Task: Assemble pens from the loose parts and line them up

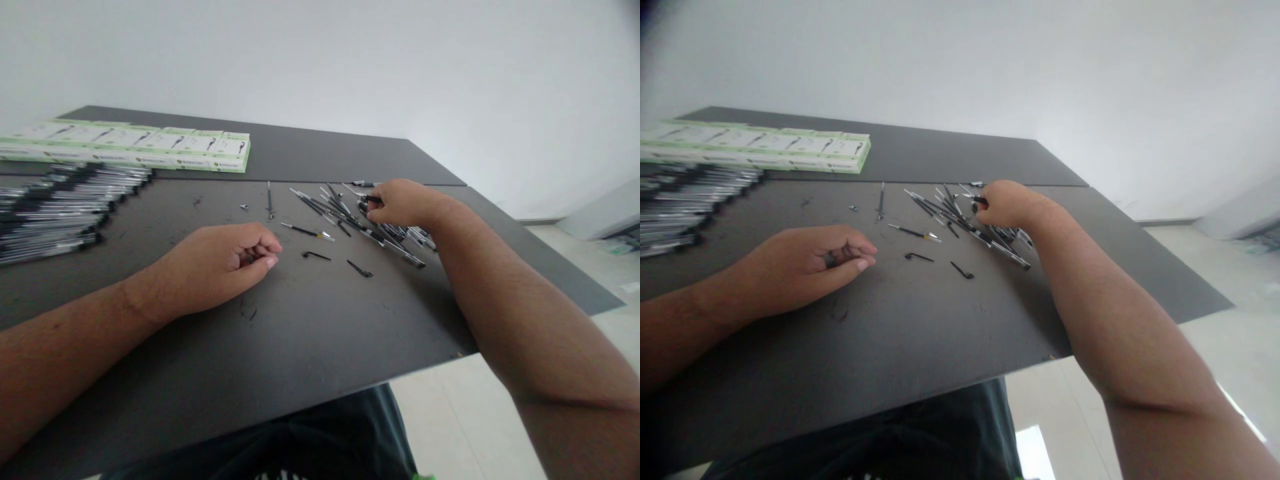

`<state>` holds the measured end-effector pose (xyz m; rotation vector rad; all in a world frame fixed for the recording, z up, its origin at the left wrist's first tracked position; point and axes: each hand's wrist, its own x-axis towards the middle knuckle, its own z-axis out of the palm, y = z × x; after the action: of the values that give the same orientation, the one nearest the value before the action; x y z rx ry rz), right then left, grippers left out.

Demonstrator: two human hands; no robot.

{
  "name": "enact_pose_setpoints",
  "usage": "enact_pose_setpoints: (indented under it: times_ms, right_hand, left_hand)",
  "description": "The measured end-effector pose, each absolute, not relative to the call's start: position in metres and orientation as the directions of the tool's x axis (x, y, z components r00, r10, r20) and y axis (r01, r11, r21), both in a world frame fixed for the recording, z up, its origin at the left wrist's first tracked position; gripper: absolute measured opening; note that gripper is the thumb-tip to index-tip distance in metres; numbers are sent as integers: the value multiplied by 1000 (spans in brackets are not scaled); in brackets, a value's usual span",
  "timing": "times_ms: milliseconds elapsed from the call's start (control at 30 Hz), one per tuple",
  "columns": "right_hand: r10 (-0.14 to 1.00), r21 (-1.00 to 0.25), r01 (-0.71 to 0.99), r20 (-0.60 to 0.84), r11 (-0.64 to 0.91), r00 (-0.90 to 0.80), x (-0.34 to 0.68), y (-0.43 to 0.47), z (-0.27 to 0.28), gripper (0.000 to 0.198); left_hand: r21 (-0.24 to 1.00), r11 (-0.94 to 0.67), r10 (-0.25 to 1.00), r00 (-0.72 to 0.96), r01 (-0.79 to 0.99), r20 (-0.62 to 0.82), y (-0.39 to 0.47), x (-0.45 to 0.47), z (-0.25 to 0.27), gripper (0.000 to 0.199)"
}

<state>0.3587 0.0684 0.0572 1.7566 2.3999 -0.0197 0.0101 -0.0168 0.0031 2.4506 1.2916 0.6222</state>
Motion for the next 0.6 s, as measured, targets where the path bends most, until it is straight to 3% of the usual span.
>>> enact_pose_setpoints:
  times_ms: [100, 267, 467, 600]
  right_hand:
    - [953, -35, 952, 38, 303, -302, 353, 59, 65, 17]
    - [879, -298, 828, 201, 475, -432, 319, 23, 65, 14]
    - [769, -499, 605, 238, 621, -593, 279, -24, 51, 8]
    - [746, -531, 552, 272, 643, -608, 271, -36, 45, 13]
  left_hand:
    - [428, -568, 821, 517, 703, 240, -17, 10, 3, 25]
    - [460, -569, 819, 522, 681, 241, -18, 13, 3, 24]
    - [526, -569, 806, 554, 631, 208, -24, 17, 9, 29]
    - [537, -595, 771, 613, 598, 172, -28, 18, 12, 31]
